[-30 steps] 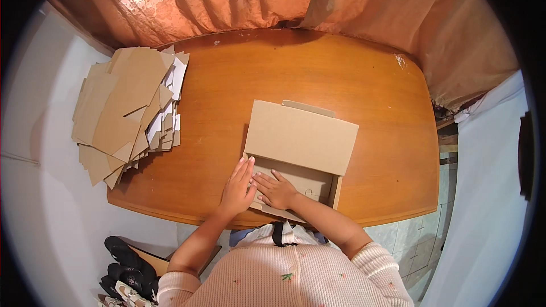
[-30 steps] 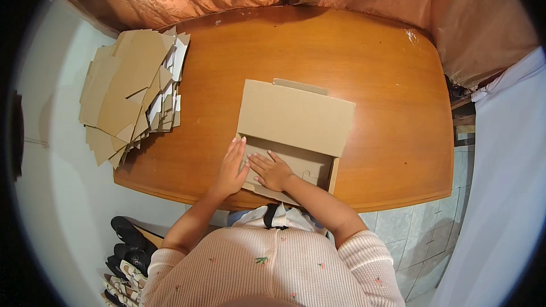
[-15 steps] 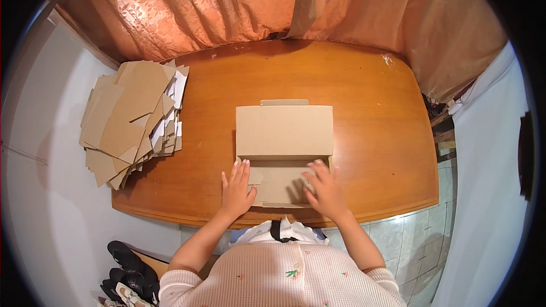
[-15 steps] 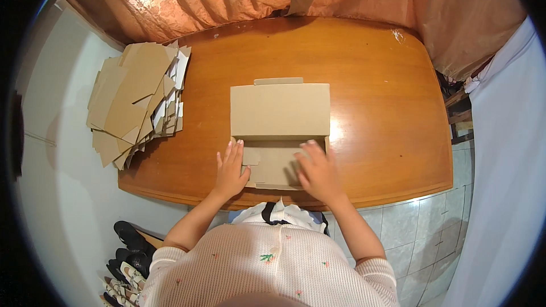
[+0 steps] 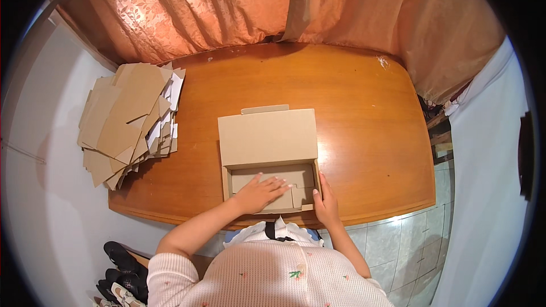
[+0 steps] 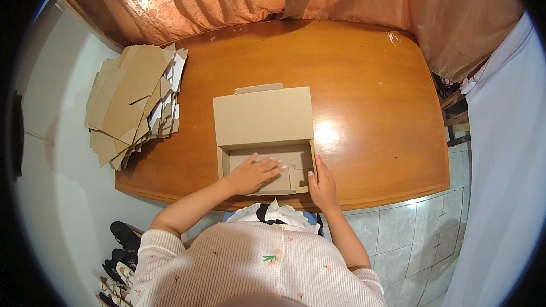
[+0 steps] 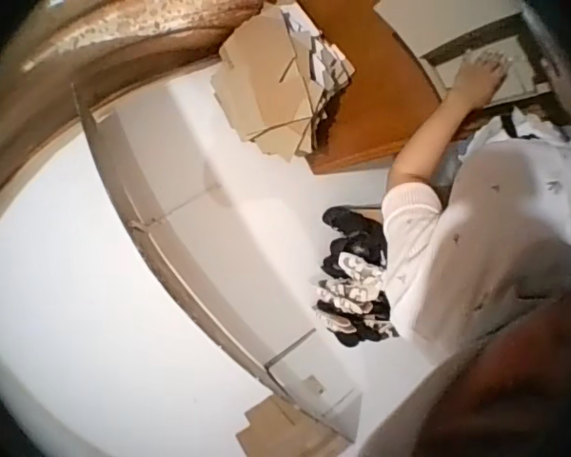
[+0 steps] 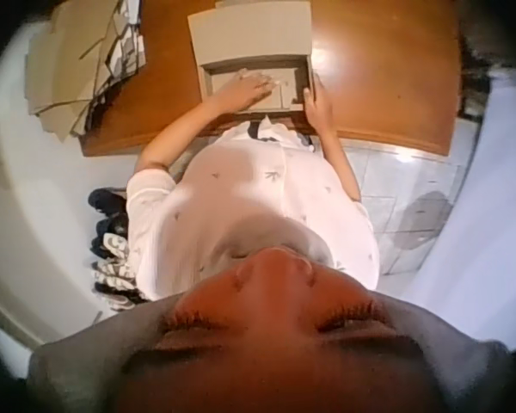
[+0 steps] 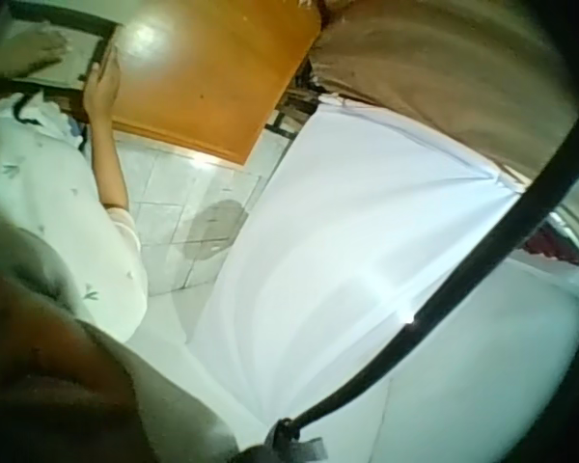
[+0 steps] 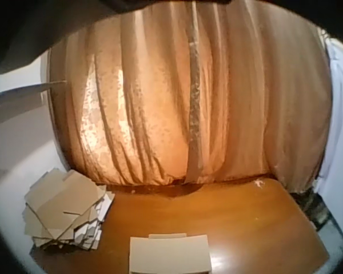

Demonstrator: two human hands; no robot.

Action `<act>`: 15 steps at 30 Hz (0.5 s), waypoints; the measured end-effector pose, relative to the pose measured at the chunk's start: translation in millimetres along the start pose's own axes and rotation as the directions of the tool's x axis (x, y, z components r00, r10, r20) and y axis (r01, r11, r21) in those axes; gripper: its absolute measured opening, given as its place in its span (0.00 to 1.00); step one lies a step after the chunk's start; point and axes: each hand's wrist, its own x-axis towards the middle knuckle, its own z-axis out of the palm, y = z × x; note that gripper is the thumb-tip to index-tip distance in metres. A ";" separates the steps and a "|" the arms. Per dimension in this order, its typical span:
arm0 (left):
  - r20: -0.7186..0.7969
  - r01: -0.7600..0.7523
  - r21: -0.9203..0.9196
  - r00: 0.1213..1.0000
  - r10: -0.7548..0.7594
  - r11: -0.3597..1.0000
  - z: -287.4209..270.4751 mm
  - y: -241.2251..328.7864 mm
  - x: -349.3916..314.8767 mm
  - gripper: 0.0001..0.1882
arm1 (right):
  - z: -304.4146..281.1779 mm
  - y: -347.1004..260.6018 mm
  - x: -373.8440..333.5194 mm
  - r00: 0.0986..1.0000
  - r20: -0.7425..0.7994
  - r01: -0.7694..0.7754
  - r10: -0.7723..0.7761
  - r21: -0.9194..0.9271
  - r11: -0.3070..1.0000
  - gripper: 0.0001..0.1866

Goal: The person assembles flat cardboard pieces into rectangular boxes on a wooden table. They fold the sides and tuck the flaps to form the box structure, then place the completed boxes onto a nearby shelf.

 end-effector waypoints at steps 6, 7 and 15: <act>0.159 -0.278 -0.023 0.947 0.278 0.960 39.7 -10.5 41.5 0.28 | 4.1 -3.1 5.8 0.999 0.011 0.037 -0.037 0.018 0.999 0.27; 0.155 -0.282 -0.027 0.946 0.283 0.959 45.6 -10.6 44.6 0.29 | 4.2 -3.2 5.4 1.000 0.007 0.030 -0.030 0.015 0.999 0.27; 0.123 -0.256 -0.041 0.958 0.259 0.966 71.3 -16.3 53.7 0.29 | 6.9 2.7 2.8 1.000 -0.017 0.014 -0.013 0.046 0.999 0.26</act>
